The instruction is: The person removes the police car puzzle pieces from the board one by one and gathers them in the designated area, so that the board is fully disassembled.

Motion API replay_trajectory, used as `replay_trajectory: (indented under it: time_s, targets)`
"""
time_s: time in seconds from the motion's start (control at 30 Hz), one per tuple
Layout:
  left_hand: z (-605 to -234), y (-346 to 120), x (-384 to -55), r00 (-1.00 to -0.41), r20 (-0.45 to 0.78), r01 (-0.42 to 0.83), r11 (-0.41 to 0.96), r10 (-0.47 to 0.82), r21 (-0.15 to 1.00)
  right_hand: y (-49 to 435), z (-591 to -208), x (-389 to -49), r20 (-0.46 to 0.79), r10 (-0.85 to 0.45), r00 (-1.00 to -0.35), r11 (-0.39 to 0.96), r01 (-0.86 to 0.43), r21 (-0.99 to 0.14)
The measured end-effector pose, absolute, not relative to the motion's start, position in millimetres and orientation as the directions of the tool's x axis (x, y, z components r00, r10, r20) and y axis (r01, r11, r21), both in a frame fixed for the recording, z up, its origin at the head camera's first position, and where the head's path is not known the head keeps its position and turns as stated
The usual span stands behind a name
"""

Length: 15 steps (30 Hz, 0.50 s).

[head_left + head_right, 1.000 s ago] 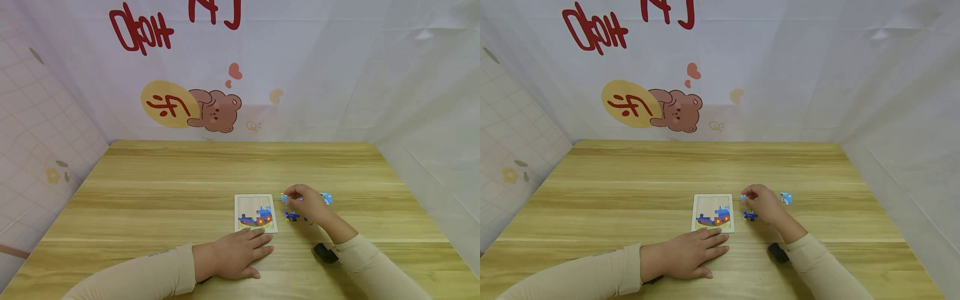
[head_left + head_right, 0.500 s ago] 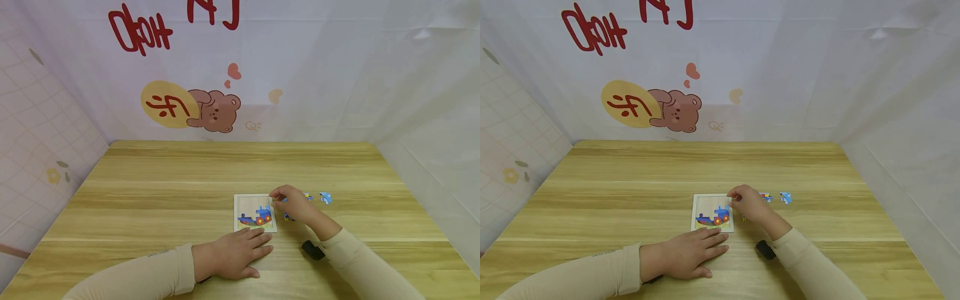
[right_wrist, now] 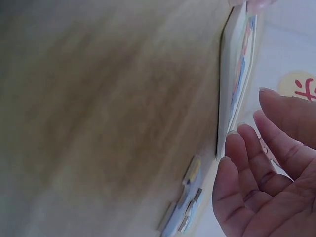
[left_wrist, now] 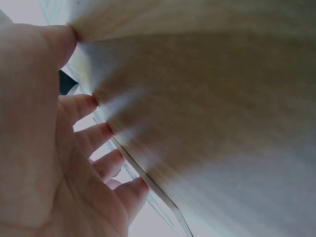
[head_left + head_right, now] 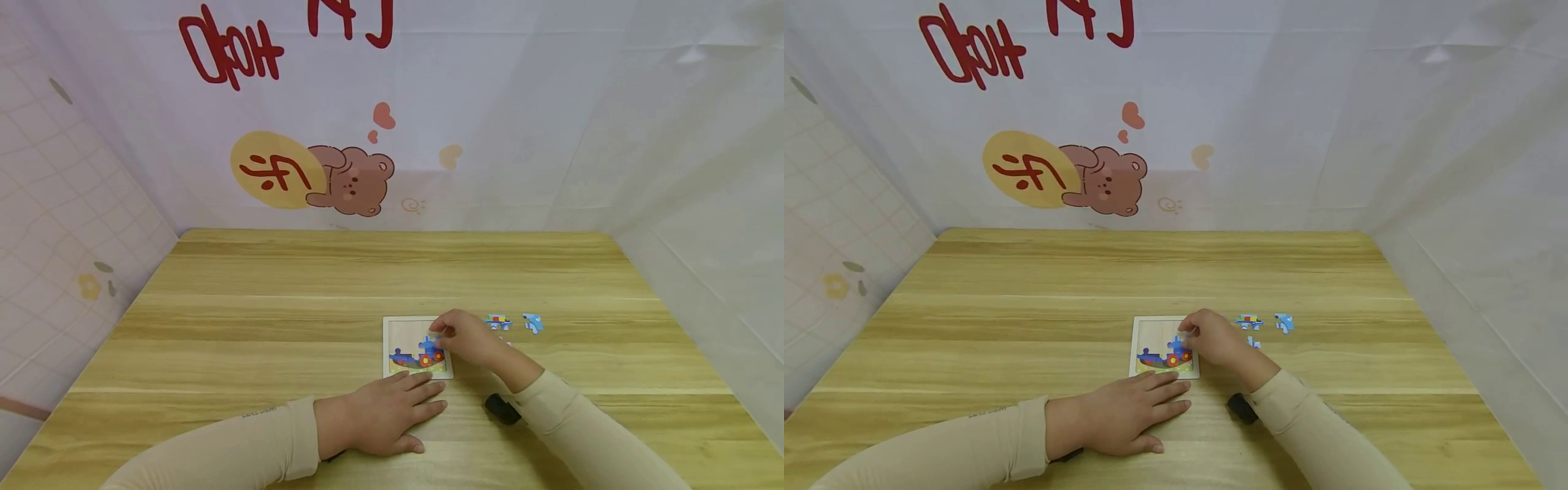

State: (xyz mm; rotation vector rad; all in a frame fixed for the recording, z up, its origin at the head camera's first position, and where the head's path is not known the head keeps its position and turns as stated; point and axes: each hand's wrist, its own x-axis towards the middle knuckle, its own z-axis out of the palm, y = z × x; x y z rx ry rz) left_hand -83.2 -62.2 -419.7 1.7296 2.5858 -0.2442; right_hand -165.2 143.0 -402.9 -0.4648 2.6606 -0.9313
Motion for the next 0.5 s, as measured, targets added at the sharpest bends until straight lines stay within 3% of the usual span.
replay_trajectory:
  time_s: [0.5]
  targets:
    - [-420,-62,-82,-0.383,-0.09,0.918,0.368,0.919,-0.149,131,-403,-166,-0.22,-0.41,-0.885,0.79,-0.224,-0.57]
